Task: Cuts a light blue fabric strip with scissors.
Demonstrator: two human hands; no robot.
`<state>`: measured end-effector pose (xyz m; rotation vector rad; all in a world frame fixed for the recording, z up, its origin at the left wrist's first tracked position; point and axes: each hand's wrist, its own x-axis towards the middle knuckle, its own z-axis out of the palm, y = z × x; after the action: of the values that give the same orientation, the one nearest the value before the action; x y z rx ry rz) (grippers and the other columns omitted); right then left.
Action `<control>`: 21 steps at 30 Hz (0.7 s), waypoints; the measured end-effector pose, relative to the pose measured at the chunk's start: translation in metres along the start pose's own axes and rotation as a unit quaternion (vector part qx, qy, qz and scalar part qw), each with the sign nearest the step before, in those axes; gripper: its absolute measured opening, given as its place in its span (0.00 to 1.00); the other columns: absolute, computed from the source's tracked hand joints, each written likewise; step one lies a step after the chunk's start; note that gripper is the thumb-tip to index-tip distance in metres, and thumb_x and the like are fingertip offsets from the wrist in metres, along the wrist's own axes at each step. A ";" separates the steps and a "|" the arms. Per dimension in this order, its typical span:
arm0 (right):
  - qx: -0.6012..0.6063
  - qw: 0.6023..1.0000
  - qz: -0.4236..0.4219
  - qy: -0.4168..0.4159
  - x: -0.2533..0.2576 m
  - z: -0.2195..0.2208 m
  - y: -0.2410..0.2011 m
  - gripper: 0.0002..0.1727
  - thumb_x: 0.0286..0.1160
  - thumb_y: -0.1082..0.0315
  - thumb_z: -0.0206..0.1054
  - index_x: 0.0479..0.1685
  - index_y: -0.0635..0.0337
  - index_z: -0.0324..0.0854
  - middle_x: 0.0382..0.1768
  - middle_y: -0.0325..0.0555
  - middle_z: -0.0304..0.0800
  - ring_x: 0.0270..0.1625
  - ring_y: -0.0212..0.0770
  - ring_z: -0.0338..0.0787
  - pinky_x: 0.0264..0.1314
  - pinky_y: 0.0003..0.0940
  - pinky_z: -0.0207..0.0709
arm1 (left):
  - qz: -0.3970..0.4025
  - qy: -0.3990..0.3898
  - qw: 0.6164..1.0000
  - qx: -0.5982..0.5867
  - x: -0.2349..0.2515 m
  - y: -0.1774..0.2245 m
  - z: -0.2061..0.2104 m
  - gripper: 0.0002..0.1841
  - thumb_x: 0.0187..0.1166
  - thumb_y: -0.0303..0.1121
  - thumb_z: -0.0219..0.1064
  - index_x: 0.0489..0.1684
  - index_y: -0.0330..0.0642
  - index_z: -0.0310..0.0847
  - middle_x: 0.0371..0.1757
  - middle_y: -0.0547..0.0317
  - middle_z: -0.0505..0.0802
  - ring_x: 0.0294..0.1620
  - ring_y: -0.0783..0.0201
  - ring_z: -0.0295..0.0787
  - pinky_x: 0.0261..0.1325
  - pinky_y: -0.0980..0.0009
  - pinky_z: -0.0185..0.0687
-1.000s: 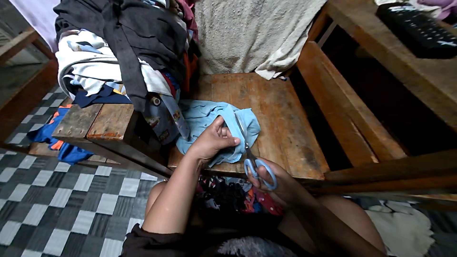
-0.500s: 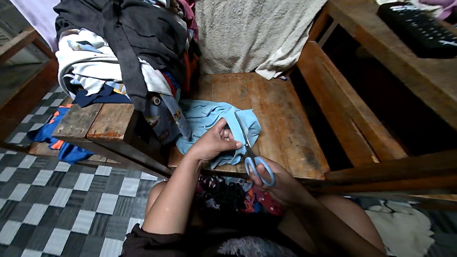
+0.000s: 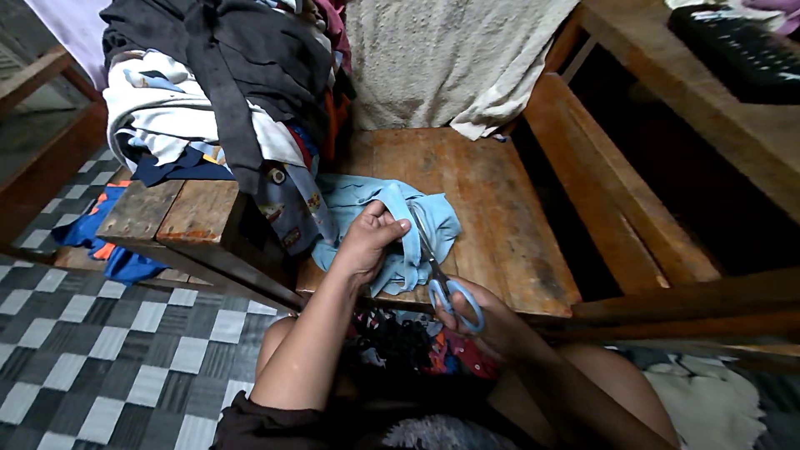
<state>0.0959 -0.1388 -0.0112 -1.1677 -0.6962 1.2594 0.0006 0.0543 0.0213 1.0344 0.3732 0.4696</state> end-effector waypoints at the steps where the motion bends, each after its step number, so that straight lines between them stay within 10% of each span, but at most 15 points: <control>1: 0.005 1.000 -0.008 -0.010 0.001 -0.001 0.000 0.29 0.64 0.33 0.74 0.45 0.47 0.74 0.22 0.21 0.78 0.19 0.15 0.72 0.22 0.10 0.65 | -0.006 -0.012 1.000 0.008 -0.001 0.000 0.000 0.15 0.75 0.13 0.60 0.52 0.41 0.70 0.33 0.62 0.88 0.36 0.70 0.88 0.50 0.71 0.86; 21: 0.026 0.997 -0.043 -0.055 0.003 -0.001 0.003 0.29 0.67 0.30 0.67 0.44 0.46 0.75 0.25 0.22 0.80 0.22 0.15 0.73 0.24 0.10 0.67 | -0.043 -0.084 0.995 0.034 -0.005 0.004 -0.004 0.16 0.72 0.14 0.62 0.49 0.45 0.66 0.30 0.70 0.87 0.34 0.75 0.87 0.48 0.74 0.85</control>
<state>0.0965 -0.1366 -0.0148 -1.0218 -0.7819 1.2698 -0.0065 0.0564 0.0230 1.1102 0.2841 0.2909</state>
